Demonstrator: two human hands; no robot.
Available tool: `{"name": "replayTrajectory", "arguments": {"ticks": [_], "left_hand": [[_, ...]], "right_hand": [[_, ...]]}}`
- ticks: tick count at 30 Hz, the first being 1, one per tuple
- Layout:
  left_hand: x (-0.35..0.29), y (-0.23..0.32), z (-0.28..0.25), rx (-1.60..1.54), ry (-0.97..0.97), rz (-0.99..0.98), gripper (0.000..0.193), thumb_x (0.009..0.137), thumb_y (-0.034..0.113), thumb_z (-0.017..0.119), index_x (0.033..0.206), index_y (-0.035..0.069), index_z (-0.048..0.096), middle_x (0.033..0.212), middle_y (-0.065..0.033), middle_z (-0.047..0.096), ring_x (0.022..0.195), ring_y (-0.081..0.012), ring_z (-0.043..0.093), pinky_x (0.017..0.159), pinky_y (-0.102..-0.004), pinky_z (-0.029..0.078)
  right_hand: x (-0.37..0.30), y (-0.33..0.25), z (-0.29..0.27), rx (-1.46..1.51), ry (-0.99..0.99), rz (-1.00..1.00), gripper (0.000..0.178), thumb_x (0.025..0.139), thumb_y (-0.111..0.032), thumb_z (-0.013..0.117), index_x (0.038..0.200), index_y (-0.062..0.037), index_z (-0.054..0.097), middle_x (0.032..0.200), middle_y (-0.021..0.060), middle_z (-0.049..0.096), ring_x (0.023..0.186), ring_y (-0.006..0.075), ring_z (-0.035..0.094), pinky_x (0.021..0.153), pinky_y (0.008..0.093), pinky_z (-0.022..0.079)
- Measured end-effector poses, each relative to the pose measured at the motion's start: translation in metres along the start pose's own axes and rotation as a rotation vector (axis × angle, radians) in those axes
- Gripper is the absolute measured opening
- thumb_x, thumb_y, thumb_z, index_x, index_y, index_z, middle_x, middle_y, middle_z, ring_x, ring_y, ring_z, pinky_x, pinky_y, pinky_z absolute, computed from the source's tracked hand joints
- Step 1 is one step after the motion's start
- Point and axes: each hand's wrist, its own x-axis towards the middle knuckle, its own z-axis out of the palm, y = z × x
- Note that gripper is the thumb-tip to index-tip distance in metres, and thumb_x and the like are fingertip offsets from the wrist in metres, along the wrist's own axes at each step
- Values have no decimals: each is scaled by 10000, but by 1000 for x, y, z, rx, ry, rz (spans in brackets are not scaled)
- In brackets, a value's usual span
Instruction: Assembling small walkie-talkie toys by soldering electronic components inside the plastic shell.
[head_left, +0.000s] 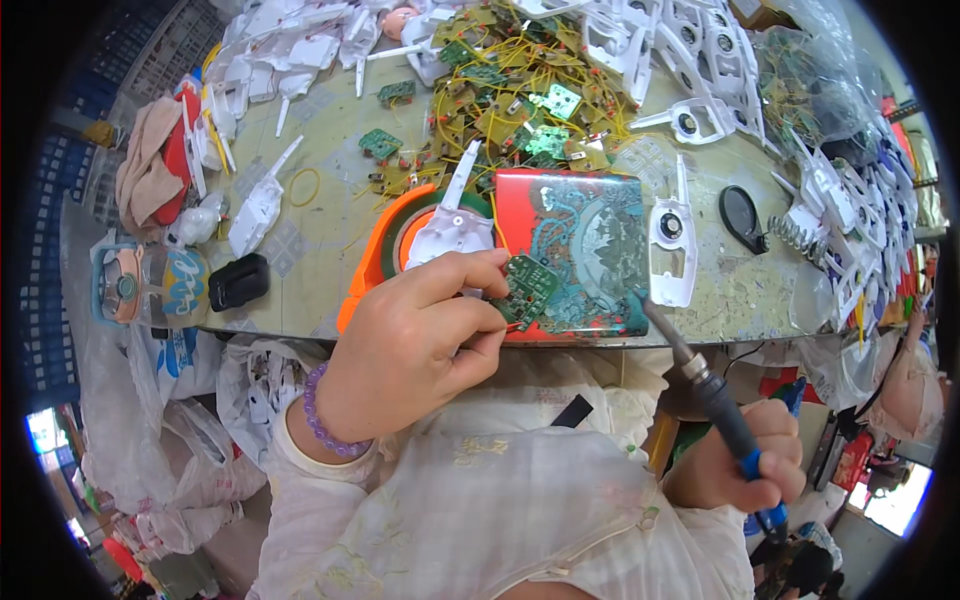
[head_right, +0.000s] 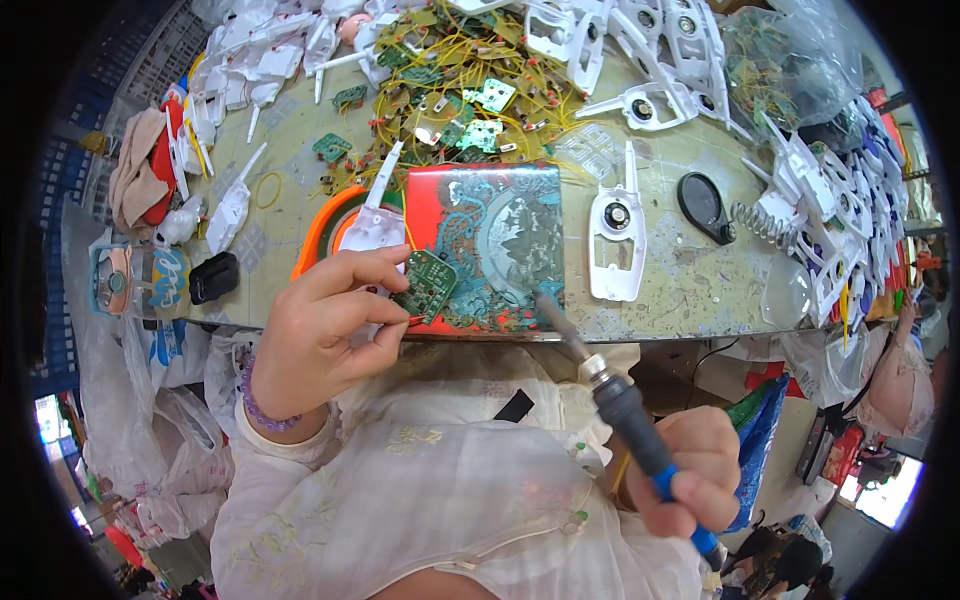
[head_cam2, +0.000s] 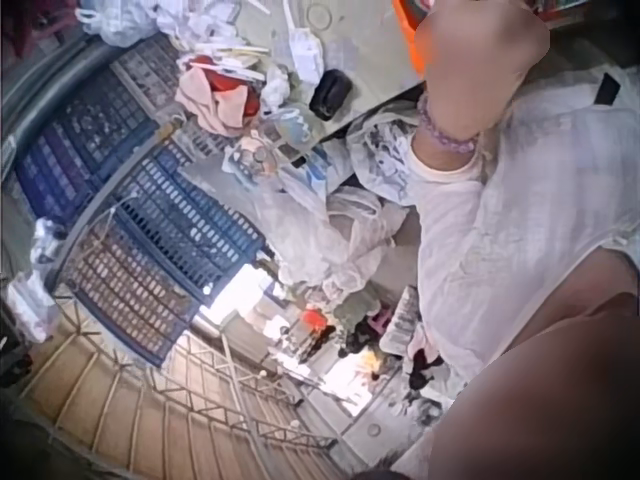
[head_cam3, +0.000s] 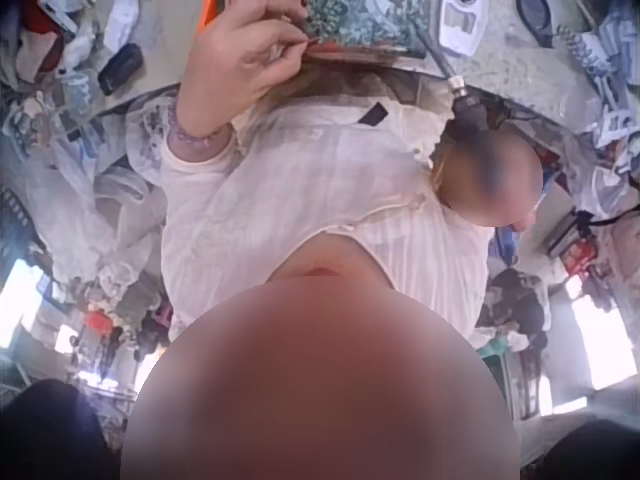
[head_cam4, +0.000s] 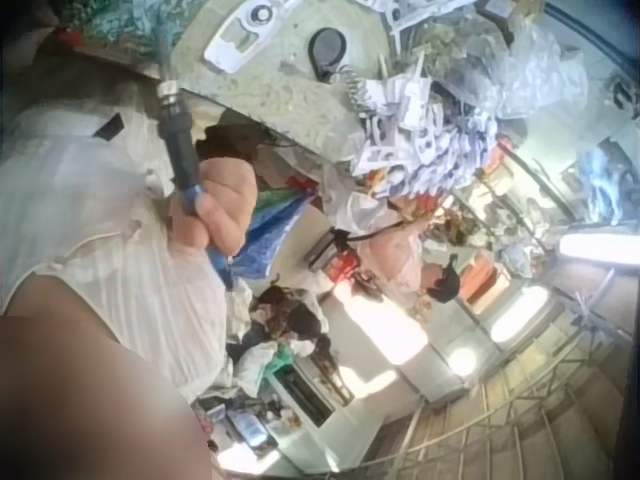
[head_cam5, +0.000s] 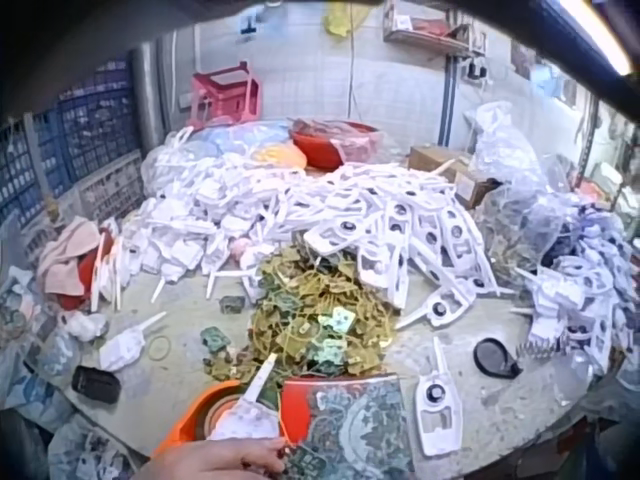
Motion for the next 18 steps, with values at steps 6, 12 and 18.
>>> {"name": "replayTrajectory", "arguments": {"ticks": [6,12,18], "left_hand": [[10,6,-1,87,117,17,222,641,59,765,829,39,649,922,-79,625,866,-289,626,715,-375,503],[15,27,12,315,43,-81,519,657,244,808,1063,-7,604,969,-127,558,874,-315,560,747,-383,465],[22,34,15,324,-18,-93,462,683,213,780,1052,-8,609,975,-121,557,877,-297,564,744,-376,469]], "right_hand": [[-1,7,-29,-380,205,158,338,948,-416,499,888,-88,449,711,17,441,576,145,407,538,266,328],[49,40,-90,-841,716,275,255,914,-226,535,759,-26,507,682,19,492,557,81,422,486,216,320],[78,70,-119,-731,652,342,241,908,-248,575,804,-30,586,731,5,547,694,70,476,606,227,395]]}}
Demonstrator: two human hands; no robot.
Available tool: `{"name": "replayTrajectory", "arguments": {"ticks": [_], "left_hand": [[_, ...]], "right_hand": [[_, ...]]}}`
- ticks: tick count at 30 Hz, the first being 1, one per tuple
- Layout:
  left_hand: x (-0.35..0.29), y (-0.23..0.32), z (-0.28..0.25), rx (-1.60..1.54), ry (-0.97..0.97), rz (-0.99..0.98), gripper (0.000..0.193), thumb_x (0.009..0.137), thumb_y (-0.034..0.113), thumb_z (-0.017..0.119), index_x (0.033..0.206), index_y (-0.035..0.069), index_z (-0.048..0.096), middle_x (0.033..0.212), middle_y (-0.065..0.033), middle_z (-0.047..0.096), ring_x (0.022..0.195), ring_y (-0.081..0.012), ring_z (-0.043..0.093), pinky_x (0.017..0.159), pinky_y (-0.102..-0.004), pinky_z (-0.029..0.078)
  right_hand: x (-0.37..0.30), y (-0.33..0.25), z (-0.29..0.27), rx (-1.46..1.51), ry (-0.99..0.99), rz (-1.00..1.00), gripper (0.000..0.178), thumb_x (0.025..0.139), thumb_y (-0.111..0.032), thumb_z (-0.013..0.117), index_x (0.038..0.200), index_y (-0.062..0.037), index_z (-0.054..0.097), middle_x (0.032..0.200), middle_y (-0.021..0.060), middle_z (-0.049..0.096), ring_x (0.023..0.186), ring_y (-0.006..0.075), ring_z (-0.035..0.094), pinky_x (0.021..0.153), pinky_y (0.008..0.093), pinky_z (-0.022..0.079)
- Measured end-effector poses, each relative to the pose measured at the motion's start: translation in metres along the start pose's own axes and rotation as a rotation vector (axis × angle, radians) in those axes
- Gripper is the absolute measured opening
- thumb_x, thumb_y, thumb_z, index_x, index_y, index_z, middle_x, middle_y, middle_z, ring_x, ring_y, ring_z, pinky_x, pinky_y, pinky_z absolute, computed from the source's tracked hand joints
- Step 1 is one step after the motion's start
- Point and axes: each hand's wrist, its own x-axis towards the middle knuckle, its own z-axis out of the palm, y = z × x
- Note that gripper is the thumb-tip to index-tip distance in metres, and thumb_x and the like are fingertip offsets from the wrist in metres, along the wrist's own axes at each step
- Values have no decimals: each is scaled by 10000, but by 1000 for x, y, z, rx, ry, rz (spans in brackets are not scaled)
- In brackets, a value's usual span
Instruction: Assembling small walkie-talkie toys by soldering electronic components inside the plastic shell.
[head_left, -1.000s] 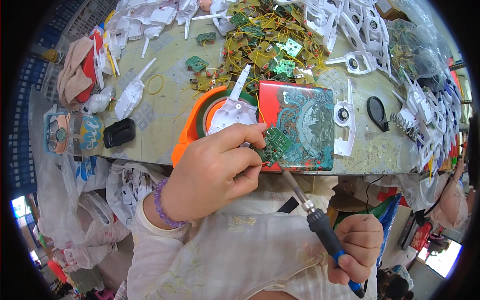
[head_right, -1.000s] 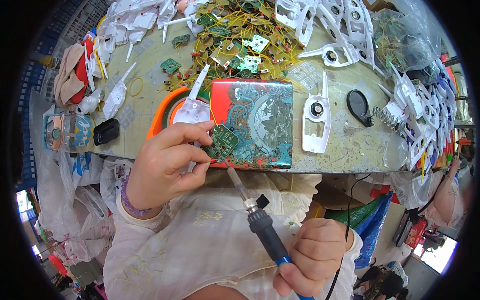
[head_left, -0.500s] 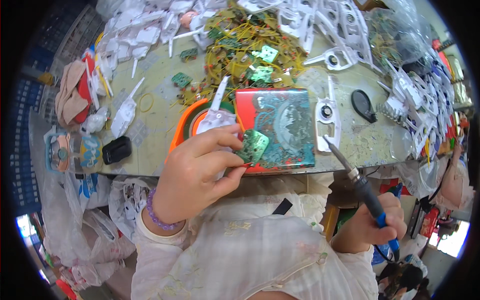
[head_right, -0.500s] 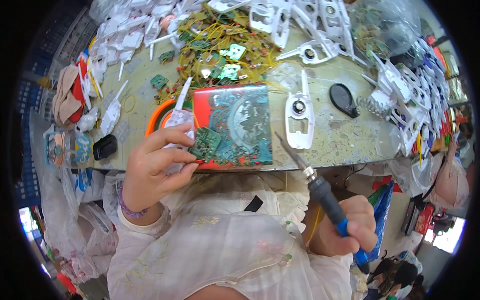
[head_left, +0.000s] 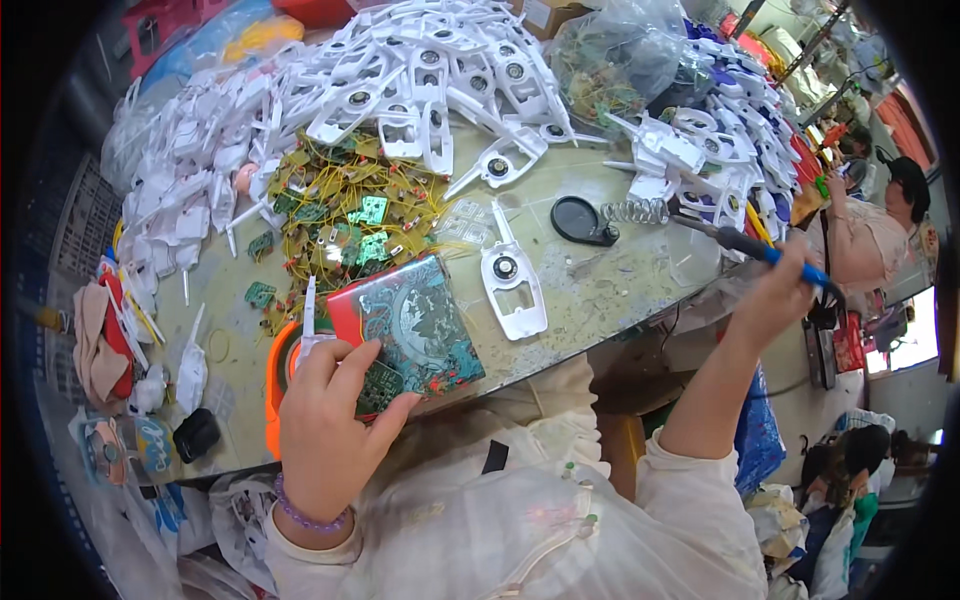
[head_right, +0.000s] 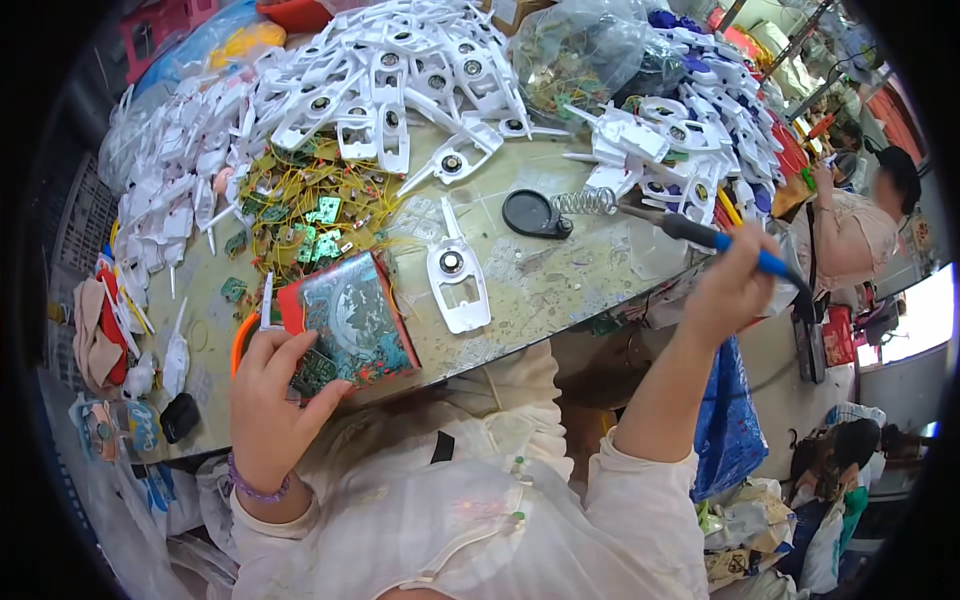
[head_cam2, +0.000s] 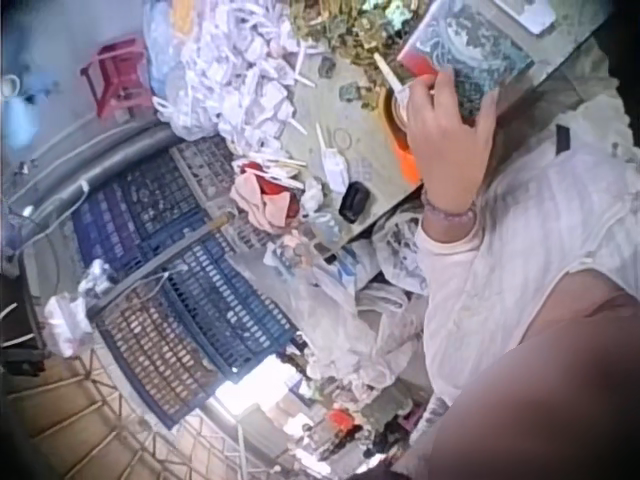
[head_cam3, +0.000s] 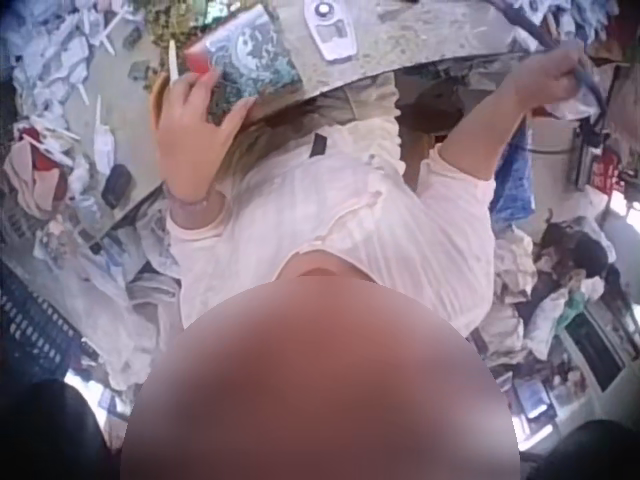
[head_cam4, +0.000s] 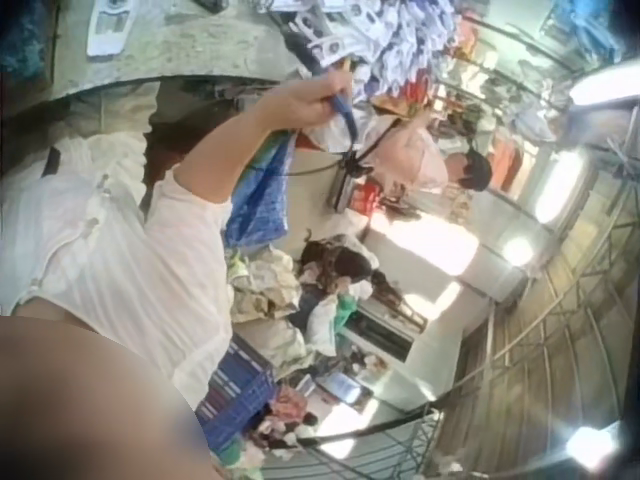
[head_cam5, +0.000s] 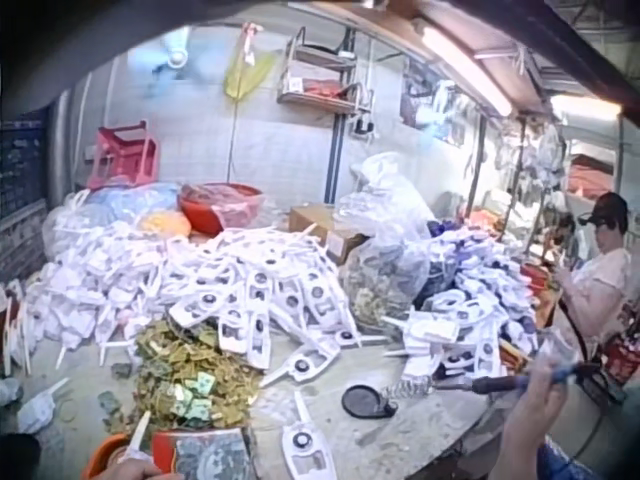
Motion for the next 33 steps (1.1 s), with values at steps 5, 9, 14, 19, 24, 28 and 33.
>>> {"name": "replayTrajectory", "arguments": {"ticks": [5,9,14,19,24,28,33], "left_hand": [[2,-2,2,-44,-11,24,375,696,149,750,1013,-9,628,951,-121,581,855,-297,583,730,-375,480],[0,-5,-1,-61,31,63,347,690,101,729,1010,-4,642,946,-137,624,825,-305,611,720,-371,499],[-5,-19,-11,-250,161,52,353,697,18,642,1049,-1,640,1056,-158,652,930,-301,646,815,-355,508],[-6,-35,-14,-539,167,95,365,693,-13,567,1051,-16,634,1095,-177,644,999,-284,636,877,-351,484],[-16,-48,-11,-957,142,116,386,692,-21,527,1068,-46,611,1146,-199,612,1075,-274,593,954,-372,436],[-20,-53,-8,-1144,130,95,402,706,-17,520,1101,-47,592,1180,-203,590,1108,-276,567,989,-388,406],[-22,-60,-11,-1116,131,82,396,710,-10,523,1098,-40,596,1178,-198,594,1105,-275,572,982,-391,411]], "right_hand": [[-6,35,42,-120,-321,116,284,910,-252,596,806,12,606,709,5,559,674,82,480,646,243,406],[-28,54,58,21,-369,326,232,891,-231,640,858,-6,595,709,-12,535,641,50,447,581,213,356],[-97,35,56,349,-131,543,255,875,-117,655,1023,-25,469,727,-40,473,590,19,381,494,191,278],[-166,-50,42,529,-772,548,103,854,8,622,915,-43,557,827,8,575,708,52,518,635,196,429],[-162,-111,83,535,-1526,62,397,795,-57,679,1171,-37,554,1013,131,611,867,252,601,734,327,483],[-176,-122,101,540,-1597,8,403,796,-126,689,1171,-50,563,1061,151,607,995,309,586,866,404,458],[-176,-124,96,677,-1673,442,277,894,-40,590,1170,-39,575,904,103,688,848,148,666,726,263,508]]}}
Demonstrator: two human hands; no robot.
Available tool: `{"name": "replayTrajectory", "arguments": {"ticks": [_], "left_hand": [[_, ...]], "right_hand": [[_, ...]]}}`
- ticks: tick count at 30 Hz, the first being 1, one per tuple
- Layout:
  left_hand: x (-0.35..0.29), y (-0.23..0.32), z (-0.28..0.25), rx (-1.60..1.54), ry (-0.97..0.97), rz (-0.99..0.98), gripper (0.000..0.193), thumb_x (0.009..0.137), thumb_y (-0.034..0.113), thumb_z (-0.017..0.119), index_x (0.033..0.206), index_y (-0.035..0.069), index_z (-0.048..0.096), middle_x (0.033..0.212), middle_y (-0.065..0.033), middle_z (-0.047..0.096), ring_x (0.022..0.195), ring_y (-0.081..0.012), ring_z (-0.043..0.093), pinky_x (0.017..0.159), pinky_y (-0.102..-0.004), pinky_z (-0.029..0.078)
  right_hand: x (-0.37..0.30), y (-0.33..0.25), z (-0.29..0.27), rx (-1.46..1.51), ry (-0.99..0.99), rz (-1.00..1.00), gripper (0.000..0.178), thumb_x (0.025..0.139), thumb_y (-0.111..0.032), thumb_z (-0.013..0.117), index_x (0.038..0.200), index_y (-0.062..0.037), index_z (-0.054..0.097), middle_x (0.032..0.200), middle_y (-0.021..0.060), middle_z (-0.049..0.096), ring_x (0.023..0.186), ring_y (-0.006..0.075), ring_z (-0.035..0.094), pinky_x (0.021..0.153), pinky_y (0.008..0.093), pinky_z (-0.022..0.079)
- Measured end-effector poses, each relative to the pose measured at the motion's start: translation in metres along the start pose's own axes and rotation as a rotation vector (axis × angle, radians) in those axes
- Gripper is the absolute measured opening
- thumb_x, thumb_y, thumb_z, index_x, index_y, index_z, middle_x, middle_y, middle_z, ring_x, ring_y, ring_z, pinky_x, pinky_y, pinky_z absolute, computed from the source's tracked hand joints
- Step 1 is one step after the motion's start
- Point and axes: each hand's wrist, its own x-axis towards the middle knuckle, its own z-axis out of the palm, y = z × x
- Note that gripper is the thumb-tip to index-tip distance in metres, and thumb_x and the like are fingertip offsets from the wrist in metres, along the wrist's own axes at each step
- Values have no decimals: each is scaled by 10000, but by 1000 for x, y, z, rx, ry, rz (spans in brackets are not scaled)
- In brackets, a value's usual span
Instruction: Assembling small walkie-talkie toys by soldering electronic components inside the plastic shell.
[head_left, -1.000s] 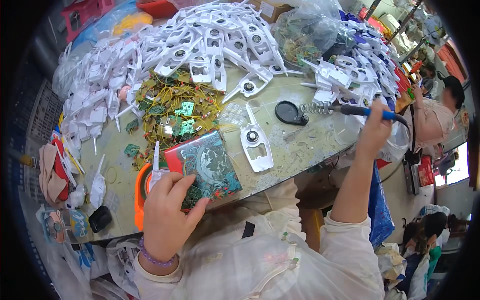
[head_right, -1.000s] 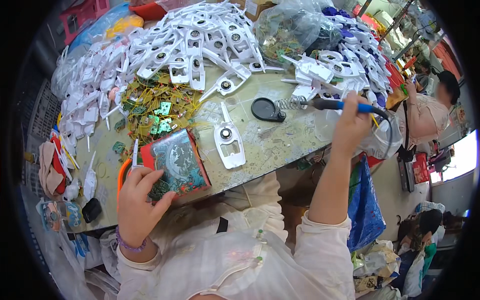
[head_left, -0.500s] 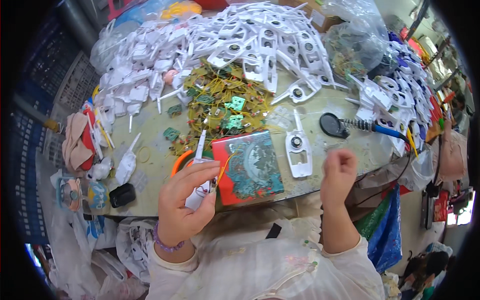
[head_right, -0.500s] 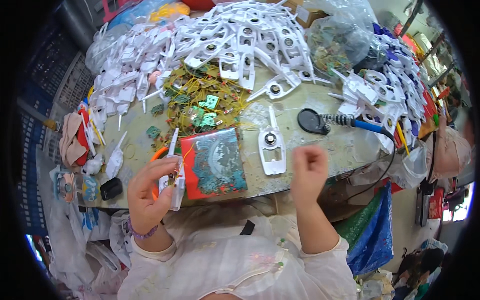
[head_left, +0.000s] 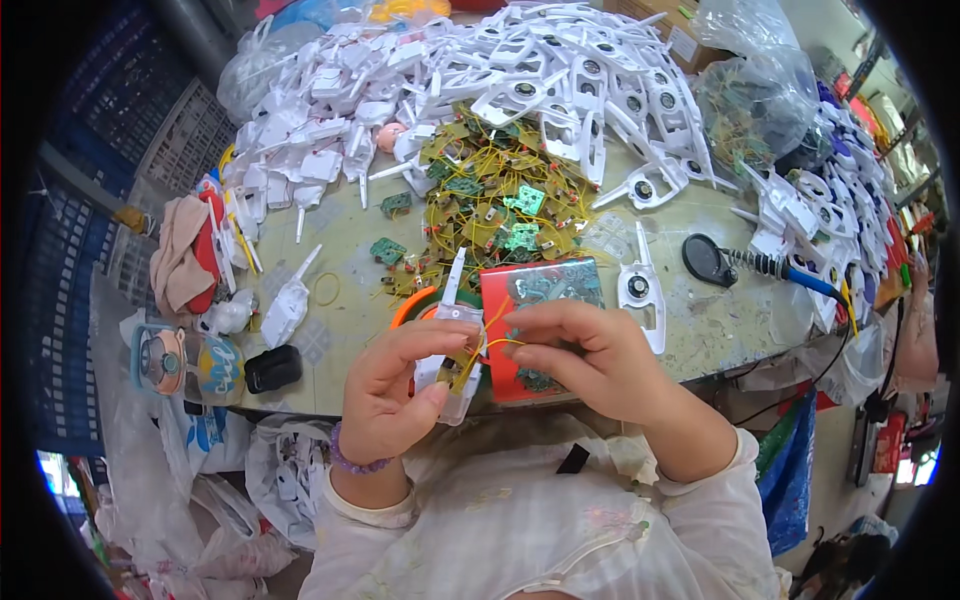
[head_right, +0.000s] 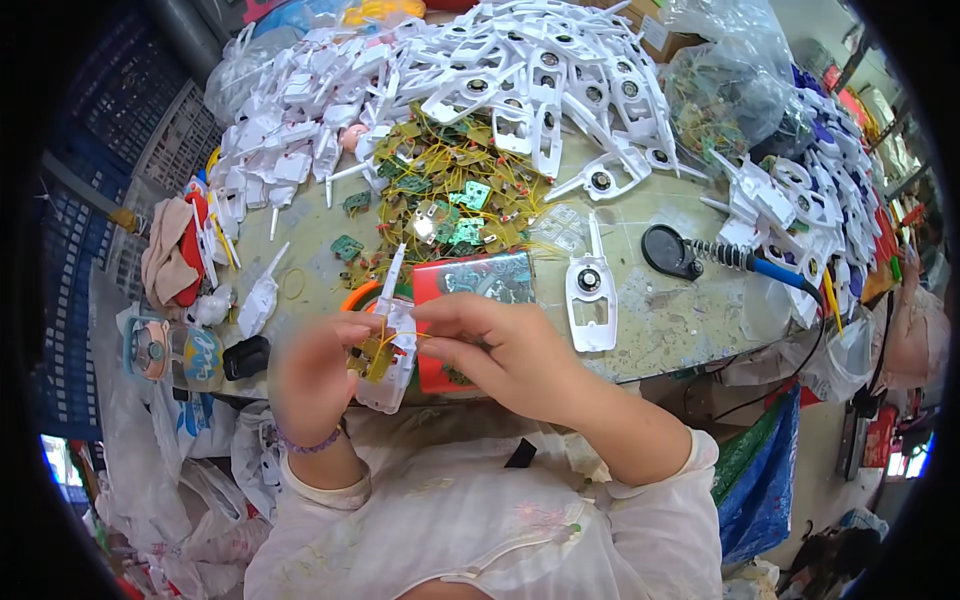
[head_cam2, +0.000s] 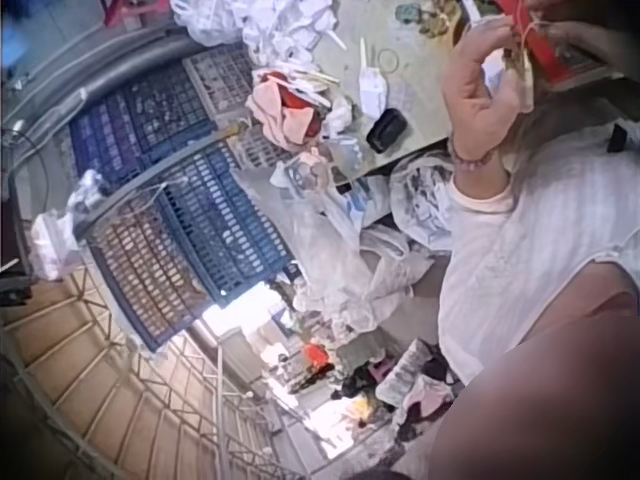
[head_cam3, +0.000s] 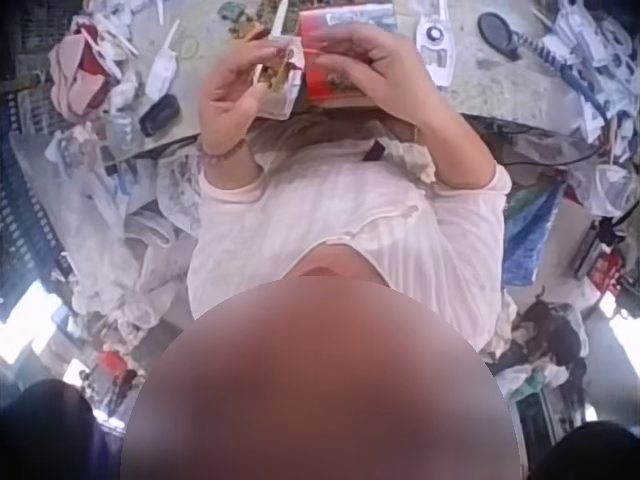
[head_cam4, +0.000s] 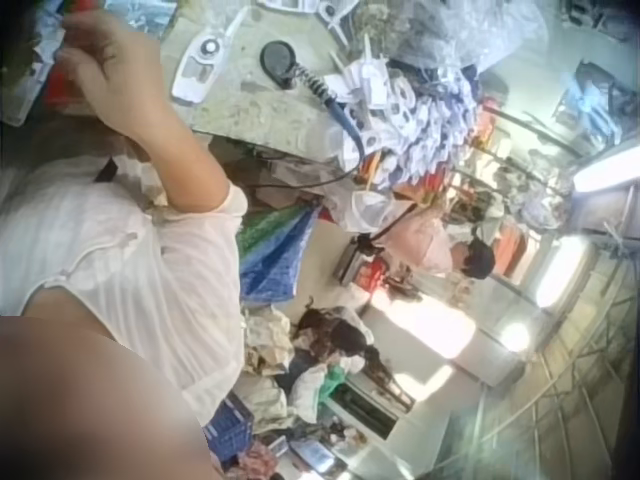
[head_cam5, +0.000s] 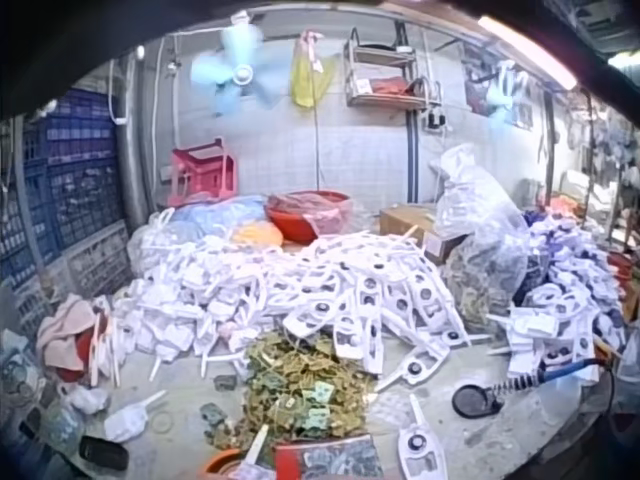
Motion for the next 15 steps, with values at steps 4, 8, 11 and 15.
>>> {"name": "replayTrajectory", "arguments": {"ticks": [4,8,11,15], "left_hand": [[7,4,-5,168,-134,9,377,724,9,532,1092,-19,613,1145,-180,615,1070,-269,595,932,-368,450],[10,5,-5,260,-175,4,360,727,26,549,1077,-6,627,1116,-167,631,1053,-266,605,902,-355,469],[9,4,-6,275,-178,-6,353,724,34,565,1069,-2,631,1124,-162,630,1061,-270,602,912,-362,462],[8,-1,0,347,-11,-14,369,720,31,584,1086,2,624,1150,-161,619,1098,-303,580,962,-380,421]], "right_hand": [[3,-13,-5,238,-11,200,369,869,39,601,1231,-12,548,986,91,680,899,114,644,759,256,509],[13,-28,-11,-60,-65,-30,347,851,44,605,1192,-21,594,993,104,686,882,139,662,728,265,518],[14,-25,-16,-306,-118,-215,334,813,58,619,1136,-24,633,968,110,690,849,169,675,709,277,524],[13,-20,-7,-317,-42,-284,356,761,61,643,1101,-44,652,886,110,687,780,226,675,668,309,525]]}}
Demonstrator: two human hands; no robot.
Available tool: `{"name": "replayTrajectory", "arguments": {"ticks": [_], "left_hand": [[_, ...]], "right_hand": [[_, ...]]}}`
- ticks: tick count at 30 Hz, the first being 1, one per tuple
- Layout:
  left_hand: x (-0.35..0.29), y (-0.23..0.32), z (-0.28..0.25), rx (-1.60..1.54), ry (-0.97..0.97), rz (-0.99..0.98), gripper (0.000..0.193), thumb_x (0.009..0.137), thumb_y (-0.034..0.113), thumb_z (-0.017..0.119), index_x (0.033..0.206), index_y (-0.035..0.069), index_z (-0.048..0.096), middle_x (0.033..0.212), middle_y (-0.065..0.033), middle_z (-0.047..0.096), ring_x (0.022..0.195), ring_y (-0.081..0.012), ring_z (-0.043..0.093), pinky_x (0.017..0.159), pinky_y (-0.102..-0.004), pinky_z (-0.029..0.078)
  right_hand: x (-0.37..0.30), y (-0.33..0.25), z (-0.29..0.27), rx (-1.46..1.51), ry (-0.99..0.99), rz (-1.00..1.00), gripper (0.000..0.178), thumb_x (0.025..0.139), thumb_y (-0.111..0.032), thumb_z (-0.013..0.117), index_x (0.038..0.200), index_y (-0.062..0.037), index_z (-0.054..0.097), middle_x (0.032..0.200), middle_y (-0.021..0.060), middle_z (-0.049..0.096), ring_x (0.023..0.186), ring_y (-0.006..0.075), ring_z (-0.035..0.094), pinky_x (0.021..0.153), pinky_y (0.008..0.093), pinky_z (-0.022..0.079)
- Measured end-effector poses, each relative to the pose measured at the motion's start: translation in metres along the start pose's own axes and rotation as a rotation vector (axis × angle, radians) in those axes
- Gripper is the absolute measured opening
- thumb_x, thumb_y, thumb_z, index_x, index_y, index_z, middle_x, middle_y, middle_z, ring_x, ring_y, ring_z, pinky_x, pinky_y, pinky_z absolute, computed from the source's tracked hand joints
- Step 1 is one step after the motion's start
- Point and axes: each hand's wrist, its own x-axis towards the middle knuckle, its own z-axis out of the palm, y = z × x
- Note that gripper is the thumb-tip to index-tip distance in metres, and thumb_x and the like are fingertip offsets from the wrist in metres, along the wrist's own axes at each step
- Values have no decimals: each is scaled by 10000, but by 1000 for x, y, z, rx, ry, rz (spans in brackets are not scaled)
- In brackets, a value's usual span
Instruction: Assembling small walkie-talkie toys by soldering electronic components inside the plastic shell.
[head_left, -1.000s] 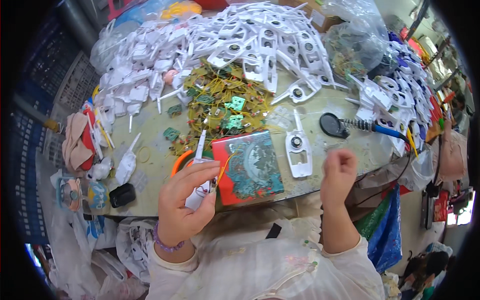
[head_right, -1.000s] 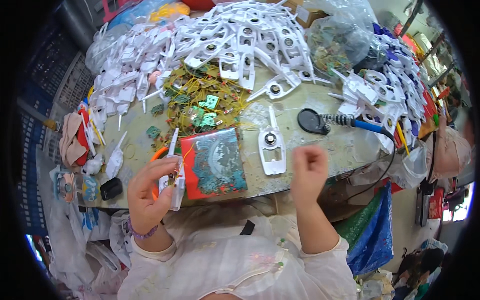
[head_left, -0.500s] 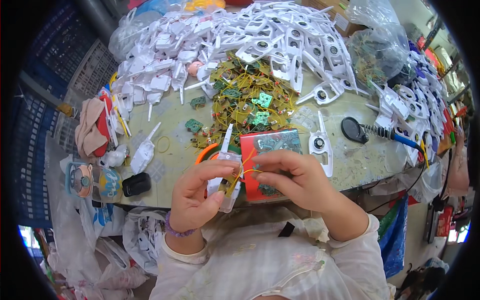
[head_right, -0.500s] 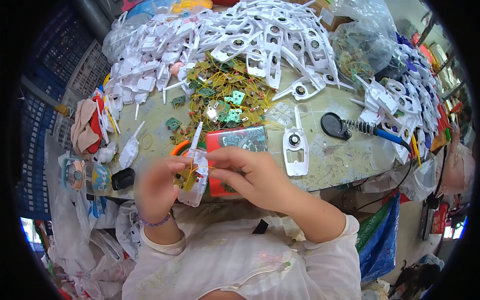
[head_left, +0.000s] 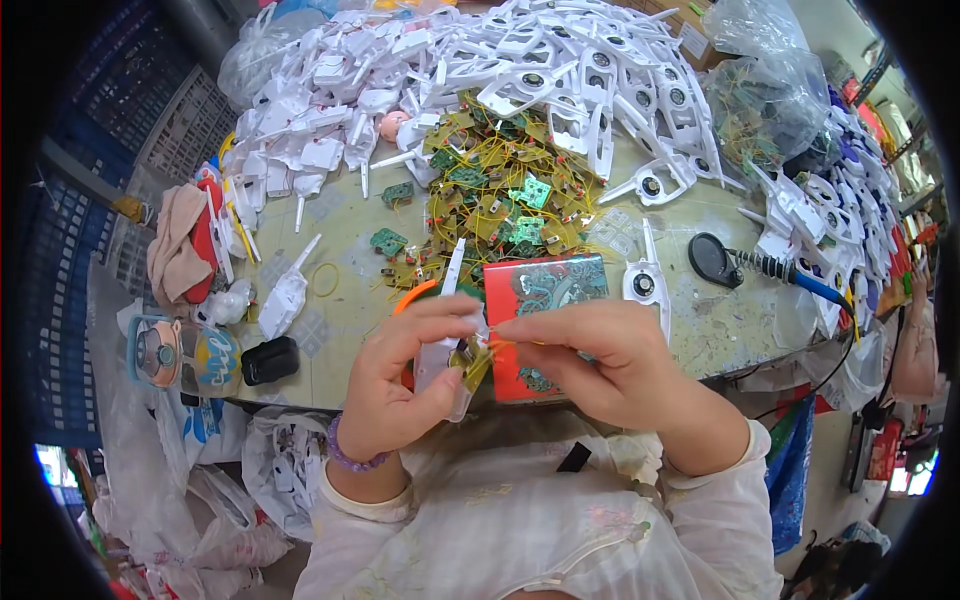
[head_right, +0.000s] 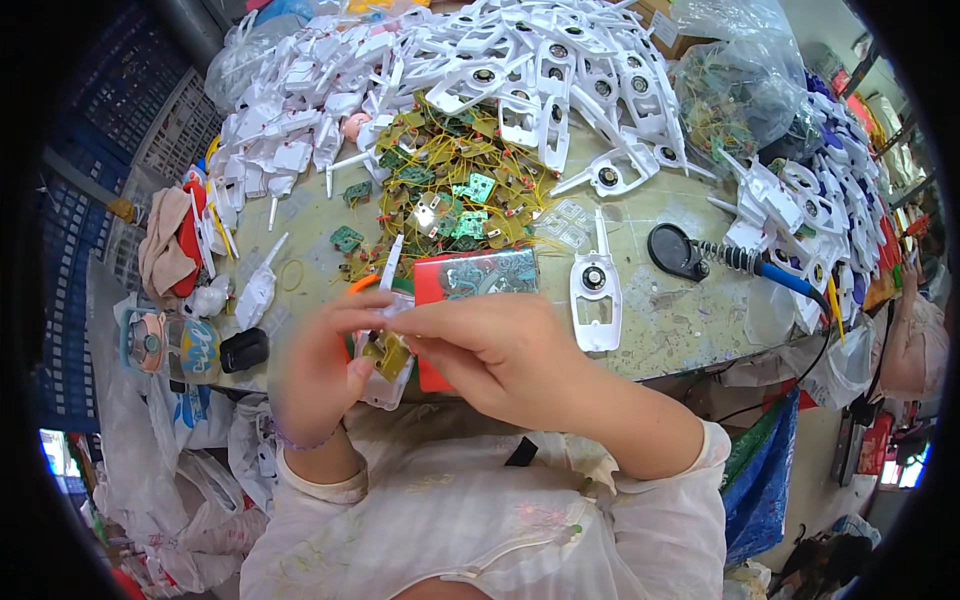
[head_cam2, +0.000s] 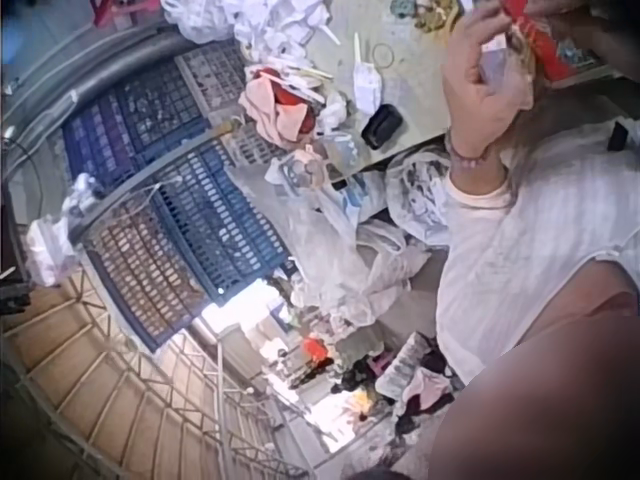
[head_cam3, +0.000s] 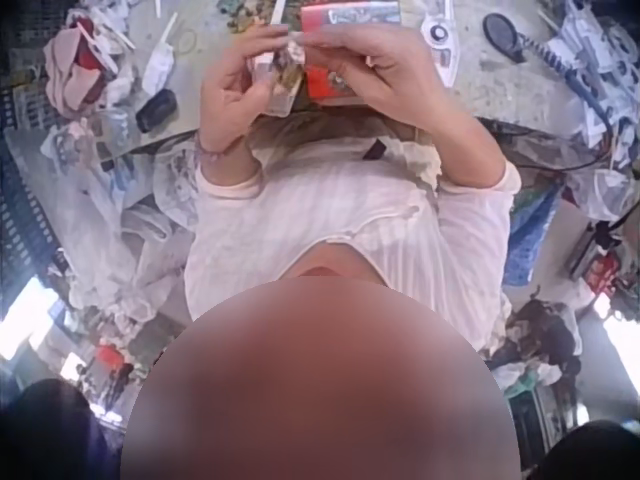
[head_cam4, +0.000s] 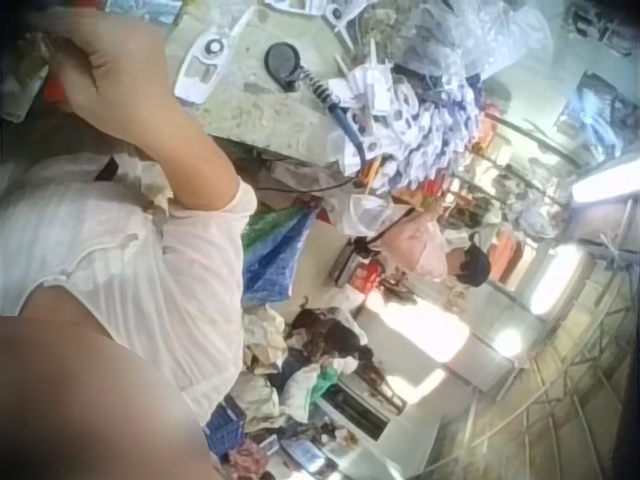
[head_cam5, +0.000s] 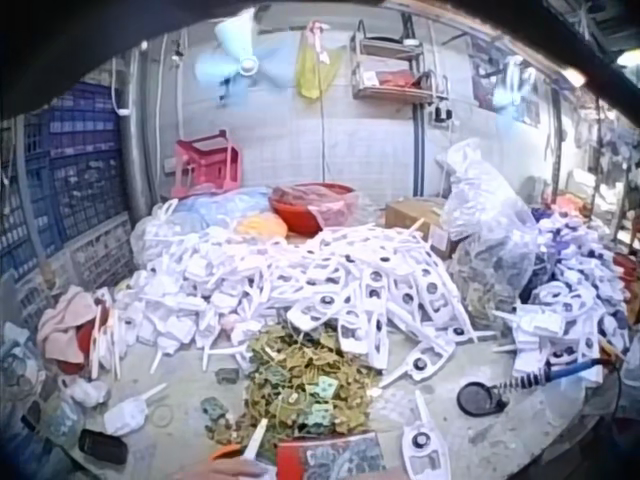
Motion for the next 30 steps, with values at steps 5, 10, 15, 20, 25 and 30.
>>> {"name": "replayTrajectory", "arguments": {"ticks": [5,10,15,20,25,30], "left_hand": [[5,12,1,281,40,124,394,682,48,726,1069,28,658,1069,-122,670,1106,-303,590,1023,-472,334],[3,11,3,226,94,62,236,668,-24,705,891,54,717,849,-64,700,873,-199,664,1018,-481,333],[-2,10,6,211,209,-7,137,688,-15,692,803,58,704,782,-43,686,820,-183,659,1007,-461,344],[0,11,6,222,220,-24,135,691,-13,698,800,65,694,780,-42,681,789,-178,648,971,-435,363],[-3,9,11,216,226,-38,123,719,5,690,828,62,680,812,-44,677,805,-180,640,964,-431,367],[-2,12,20,155,192,-51,117,733,13,681,835,66,657,824,-37,672,812,-174,635,961,-432,374]], "right_hand": [[5,10,24,-179,76,-248,295,749,21,686,1024,-80,648,791,98,656,671,272,641,572,354,494],[-2,11,36,-135,228,-242,251,739,-32,737,964,-67,631,773,71,657,650,250,638,567,337,490],[-26,13,3,-376,380,-40,174,742,-59,746,890,-55,654,770,86,652,613,243,617,543,308,468],[-83,49,-27,-870,257,349,207,744,-205,748,836,-44,655,811,84,624,733,251,597,631,354,474],[-112,58,-28,-915,184,300,192,721,-189,738,834,-59,653,879,56,626,890,283,564,758,392,452],[-104,40,-22,-1004,502,41,190,690,-109,741,817,-70,605,876,70,616,929,290,589,847,447,420]]}}
